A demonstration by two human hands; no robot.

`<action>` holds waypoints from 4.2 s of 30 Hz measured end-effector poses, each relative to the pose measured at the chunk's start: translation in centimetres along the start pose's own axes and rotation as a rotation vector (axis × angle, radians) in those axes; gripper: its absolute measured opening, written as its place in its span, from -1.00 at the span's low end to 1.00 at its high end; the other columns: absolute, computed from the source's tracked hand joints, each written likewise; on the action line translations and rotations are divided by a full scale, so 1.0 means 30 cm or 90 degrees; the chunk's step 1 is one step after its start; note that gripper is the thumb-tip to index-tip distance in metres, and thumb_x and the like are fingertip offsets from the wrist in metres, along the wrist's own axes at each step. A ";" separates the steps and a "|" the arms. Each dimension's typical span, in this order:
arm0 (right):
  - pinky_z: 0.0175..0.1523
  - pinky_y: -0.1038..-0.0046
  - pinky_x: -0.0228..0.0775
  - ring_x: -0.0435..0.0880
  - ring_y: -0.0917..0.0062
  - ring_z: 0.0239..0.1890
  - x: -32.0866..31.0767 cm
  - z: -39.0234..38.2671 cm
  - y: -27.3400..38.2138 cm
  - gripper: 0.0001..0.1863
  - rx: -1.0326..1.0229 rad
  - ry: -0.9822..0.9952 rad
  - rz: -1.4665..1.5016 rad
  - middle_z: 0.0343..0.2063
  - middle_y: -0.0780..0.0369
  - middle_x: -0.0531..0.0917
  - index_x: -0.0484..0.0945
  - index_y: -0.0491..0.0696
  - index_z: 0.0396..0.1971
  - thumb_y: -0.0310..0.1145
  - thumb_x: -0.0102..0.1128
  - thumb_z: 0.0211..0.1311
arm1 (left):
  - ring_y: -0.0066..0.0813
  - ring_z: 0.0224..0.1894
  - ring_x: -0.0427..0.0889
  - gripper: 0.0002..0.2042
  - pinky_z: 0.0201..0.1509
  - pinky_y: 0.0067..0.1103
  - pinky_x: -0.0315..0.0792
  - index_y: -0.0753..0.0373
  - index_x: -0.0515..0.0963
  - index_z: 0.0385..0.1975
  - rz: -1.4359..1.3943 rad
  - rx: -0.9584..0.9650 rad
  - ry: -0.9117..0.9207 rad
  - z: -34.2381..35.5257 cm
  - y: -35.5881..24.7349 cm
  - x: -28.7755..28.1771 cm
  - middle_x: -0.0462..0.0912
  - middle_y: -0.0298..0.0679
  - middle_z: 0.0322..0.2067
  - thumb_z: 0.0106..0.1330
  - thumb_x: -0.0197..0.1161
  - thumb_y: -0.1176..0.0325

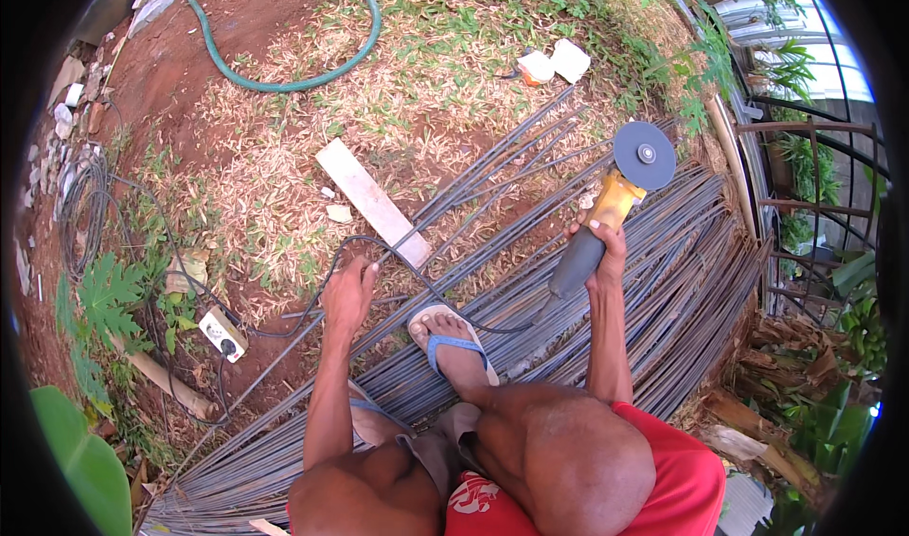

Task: The person uses an angle grinder to cut multiple metal rods laid on the ground. They position each rod on a wooden block, activate the grinder, and cut through the metal, producing sparks. The cut pieces are set aside as the process repeats.

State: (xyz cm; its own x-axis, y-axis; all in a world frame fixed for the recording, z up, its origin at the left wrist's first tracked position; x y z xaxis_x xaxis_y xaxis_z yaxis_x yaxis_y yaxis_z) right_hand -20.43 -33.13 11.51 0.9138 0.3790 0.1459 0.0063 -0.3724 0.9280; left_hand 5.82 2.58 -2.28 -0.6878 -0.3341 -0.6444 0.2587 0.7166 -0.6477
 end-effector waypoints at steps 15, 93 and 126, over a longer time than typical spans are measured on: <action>-0.12 0.22 0.75 0.74 0.37 -0.26 0.000 -0.008 -0.028 -0.53 0.018 -0.018 0.019 -0.24 0.13 0.64 0.44 -0.20 0.08 -0.41 0.32 0.18 | 0.28 -0.27 0.72 -0.69 -0.16 0.00 0.53 0.14 0.70 -0.15 0.022 -0.034 -0.004 -0.043 0.068 -0.005 0.73 0.13 -0.38 0.57 0.19 0.03; 0.17 0.05 0.54 0.72 -0.13 0.02 0.359 -0.075 -0.372 -0.02 0.105 0.386 -0.849 -0.09 -0.17 0.71 0.32 -0.17 0.36 -0.25 0.54 -0.15 | 0.06 -0.43 0.73 -0.76 -0.41 -0.13 0.54 0.15 0.64 -0.26 0.103 0.080 -0.151 -0.046 0.037 0.034 0.76 -0.08 -0.40 0.52 0.27 0.12; 0.14 0.15 0.55 0.74 0.05 -0.07 0.367 -0.059 -0.392 -0.15 0.014 0.404 -0.831 -0.10 -0.04 0.73 0.39 -0.20 0.26 -0.38 0.53 -0.14 | 0.02 -0.50 0.70 -0.72 -0.45 -0.18 0.53 0.15 0.62 -0.36 0.018 0.088 -0.182 -0.057 0.036 0.015 0.70 -0.12 -0.52 0.49 0.31 0.08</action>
State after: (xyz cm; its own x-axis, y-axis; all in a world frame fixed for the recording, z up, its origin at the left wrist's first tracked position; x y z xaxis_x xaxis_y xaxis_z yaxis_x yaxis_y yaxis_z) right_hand -11.18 -23.07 2.81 -0.0777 0.7536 -0.6527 0.6887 0.5140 0.5114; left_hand 4.65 4.25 -2.58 -0.4657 -0.4883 -0.7380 0.3773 0.6448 -0.6647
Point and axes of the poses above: each hand's wrist, its own z-axis towards the middle knuckle, its own x-axis out of the palm, y = z × x, the point moved 10 cm from there along z, towards the middle knuckle
